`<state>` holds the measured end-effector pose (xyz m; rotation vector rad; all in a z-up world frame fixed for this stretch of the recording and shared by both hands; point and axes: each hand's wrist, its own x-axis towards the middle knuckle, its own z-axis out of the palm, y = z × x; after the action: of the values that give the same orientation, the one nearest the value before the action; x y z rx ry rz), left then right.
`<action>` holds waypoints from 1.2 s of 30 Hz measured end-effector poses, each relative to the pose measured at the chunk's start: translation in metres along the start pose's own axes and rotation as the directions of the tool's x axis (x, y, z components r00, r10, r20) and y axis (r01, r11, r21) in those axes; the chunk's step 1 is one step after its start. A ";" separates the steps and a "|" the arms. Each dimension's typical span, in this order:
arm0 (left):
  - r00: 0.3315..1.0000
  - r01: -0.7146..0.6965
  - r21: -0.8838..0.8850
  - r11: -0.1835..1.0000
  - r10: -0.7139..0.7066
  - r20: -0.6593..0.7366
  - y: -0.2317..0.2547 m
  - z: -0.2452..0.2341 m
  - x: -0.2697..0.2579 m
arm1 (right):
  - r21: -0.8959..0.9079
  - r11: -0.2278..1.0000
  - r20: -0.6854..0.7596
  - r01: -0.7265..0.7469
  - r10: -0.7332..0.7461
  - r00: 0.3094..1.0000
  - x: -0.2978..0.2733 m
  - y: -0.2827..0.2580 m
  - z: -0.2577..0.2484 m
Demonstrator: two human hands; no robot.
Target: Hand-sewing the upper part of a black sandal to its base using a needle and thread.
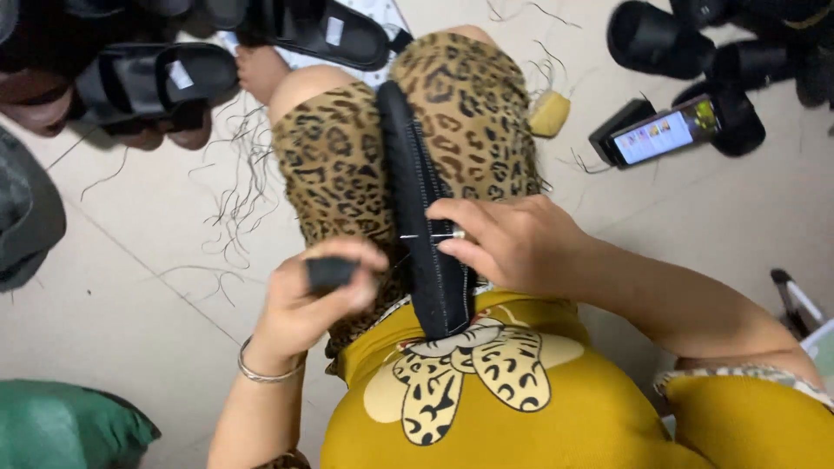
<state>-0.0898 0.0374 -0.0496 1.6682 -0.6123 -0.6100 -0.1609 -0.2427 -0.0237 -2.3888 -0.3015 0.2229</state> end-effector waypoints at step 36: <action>0.818 -0.520 0.689 0.504 0.526 0.233 0.025 0.063 0.031 | 0.976 -0.131 0.180 -0.172 0.054 0.982 -0.014 0.024 0.027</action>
<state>-0.1125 -0.0323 -0.0369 2.0547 -1.4435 0.1515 -0.1772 -0.2466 -0.0589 -0.7216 0.1093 0.4340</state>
